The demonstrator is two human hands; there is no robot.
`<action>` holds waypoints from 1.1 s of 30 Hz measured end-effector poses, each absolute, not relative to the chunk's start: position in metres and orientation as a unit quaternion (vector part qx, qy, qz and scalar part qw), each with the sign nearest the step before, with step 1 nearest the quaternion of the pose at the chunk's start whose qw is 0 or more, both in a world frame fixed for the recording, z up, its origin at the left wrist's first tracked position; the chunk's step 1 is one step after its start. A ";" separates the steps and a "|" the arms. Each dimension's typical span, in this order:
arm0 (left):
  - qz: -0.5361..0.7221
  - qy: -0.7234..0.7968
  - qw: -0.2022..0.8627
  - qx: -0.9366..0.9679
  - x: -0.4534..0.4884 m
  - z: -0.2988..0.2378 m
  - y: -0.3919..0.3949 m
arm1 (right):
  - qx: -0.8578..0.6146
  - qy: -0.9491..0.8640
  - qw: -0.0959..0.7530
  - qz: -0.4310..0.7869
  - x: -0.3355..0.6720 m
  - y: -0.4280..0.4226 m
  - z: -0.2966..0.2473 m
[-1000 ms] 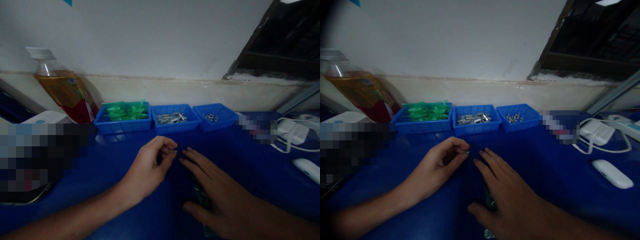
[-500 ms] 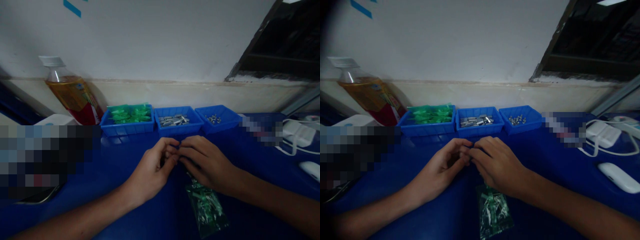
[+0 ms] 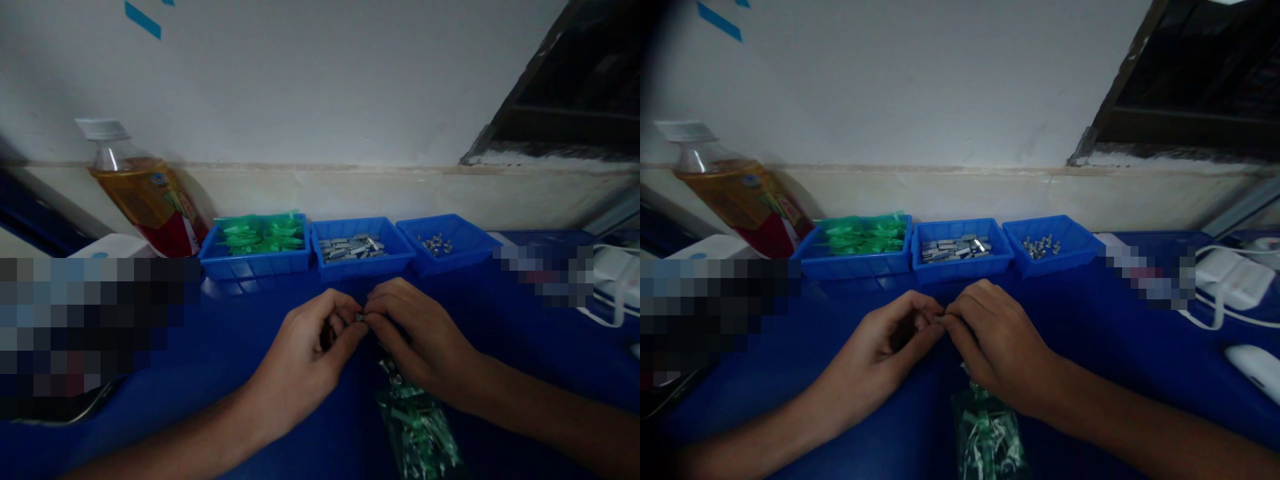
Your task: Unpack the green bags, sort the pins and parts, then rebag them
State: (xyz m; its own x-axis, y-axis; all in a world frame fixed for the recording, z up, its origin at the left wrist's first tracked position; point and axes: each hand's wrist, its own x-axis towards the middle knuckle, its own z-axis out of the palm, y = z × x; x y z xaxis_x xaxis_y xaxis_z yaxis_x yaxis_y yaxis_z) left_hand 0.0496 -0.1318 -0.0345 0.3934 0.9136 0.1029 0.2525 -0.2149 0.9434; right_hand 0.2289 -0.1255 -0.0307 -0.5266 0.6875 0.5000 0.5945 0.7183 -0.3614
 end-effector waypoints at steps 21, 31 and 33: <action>0.167 0.294 0.292 0.895 0.048 -0.023 -0.143 | -0.637 -0.747 0.136 -0.131 0.367 -0.020 0.027; 0.154 0.314 0.269 0.897 0.048 -0.027 -0.142 | -0.596 -0.796 0.034 -0.099 0.404 0.031 -0.007; 0.150 0.325 0.269 0.894 0.049 -0.027 -0.141 | -0.598 -0.797 0.032 -0.080 0.403 0.033 -0.007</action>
State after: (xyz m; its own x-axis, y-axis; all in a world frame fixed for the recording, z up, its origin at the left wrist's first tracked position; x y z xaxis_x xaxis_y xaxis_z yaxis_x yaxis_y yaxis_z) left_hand 0.0487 -0.1415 -0.0266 0.7432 0.6625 0.0936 0.5013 -0.6440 0.5780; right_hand 0.4032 0.0330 -0.0074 -0.2827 0.9481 0.1454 0.9582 0.2721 0.0890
